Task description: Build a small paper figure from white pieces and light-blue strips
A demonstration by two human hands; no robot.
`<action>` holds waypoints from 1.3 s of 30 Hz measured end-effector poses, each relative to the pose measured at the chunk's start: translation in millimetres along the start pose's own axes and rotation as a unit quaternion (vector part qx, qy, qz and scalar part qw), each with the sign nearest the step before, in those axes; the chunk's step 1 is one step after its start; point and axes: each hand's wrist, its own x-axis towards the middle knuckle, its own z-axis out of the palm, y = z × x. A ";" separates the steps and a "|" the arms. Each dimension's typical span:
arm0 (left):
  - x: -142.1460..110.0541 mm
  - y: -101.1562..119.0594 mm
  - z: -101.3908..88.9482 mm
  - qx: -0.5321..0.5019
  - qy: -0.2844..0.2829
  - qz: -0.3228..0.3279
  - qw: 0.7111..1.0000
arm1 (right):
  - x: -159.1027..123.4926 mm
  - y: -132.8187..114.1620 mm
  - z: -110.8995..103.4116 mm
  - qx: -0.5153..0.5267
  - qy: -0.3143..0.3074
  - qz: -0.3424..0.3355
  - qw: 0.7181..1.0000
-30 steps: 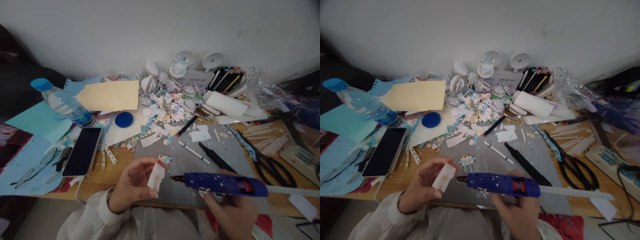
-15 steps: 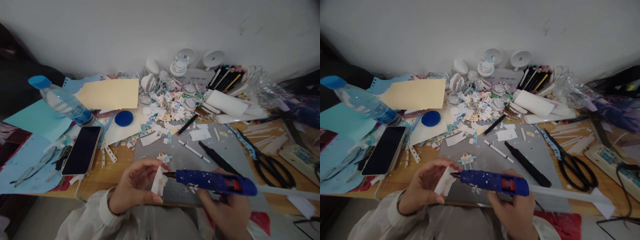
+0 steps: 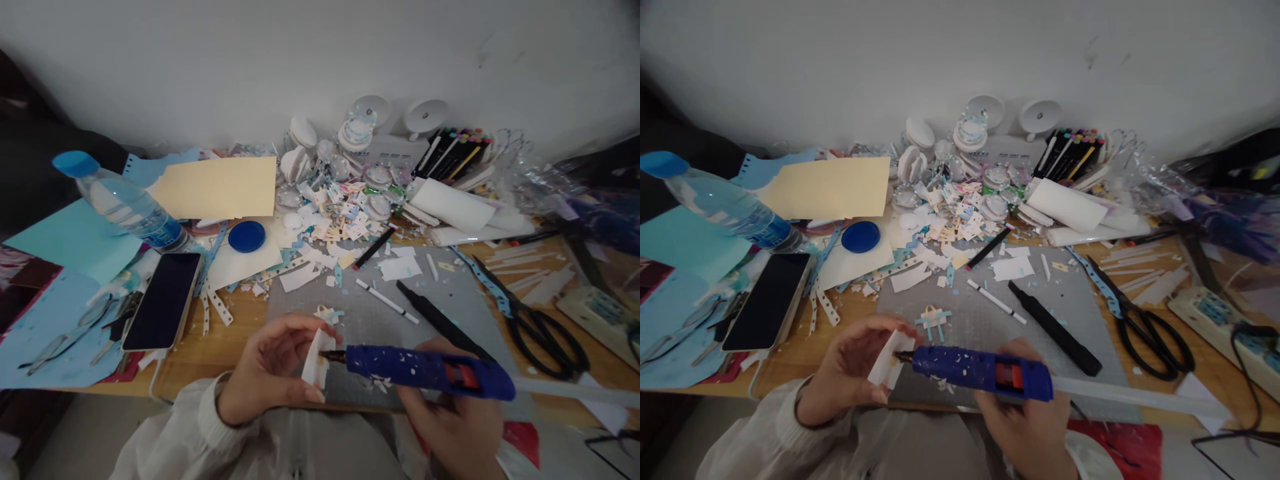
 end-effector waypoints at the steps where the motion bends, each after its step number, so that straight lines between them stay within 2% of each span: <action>1: -0.3 0.1 -0.2 0.000 0.003 -0.002 1.000 | 2.1 -1.7 -0.5 0.007 -0.001 -0.005 1.000; 6: 0.0 0.0 -0.7 0.000 0.013 -0.004 1.000 | 10.1 -8.4 -4.1 0.048 -0.017 -0.006 0.999; 10: 1.1 0.2 -0.2 0.000 0.014 -0.002 1.000 | 10.1 -8.7 -6.2 0.061 -0.007 0.009 0.998; 16: 0.7 0.8 -0.7 -0.001 0.011 -0.012 1.000 | -3.6 1.9 -2.7 -0.030 0.041 0.053 0.997; 19: 0.6 0.5 -1.1 -0.001 0.018 -0.011 1.000 | -10.0 6.1 0.3 -0.070 0.028 0.061 0.995; 23: 1.0 0.1 -1.6 0.002 0.012 -0.007 1.000 | -11.1 9.5 1.9 -0.092 0.022 0.011 0.995; 26: 1.5 -0.2 -2.0 0.000 0.011 -0.003 1.000 | -6.2 8.0 0.7 -0.067 0.004 -0.010 0.998; 34: 0.7 -2.8 -3.6 0.010 0.026 0.005 1.000 | 5.5 -3.2 -3.2 0.035 -0.022 -0.021 0.999; 39: 0.8 -2.5 -4.2 0.009 0.021 0.003 1.000 | -5.6 3.1 -1.7 -0.020 0.017 0.010 1.000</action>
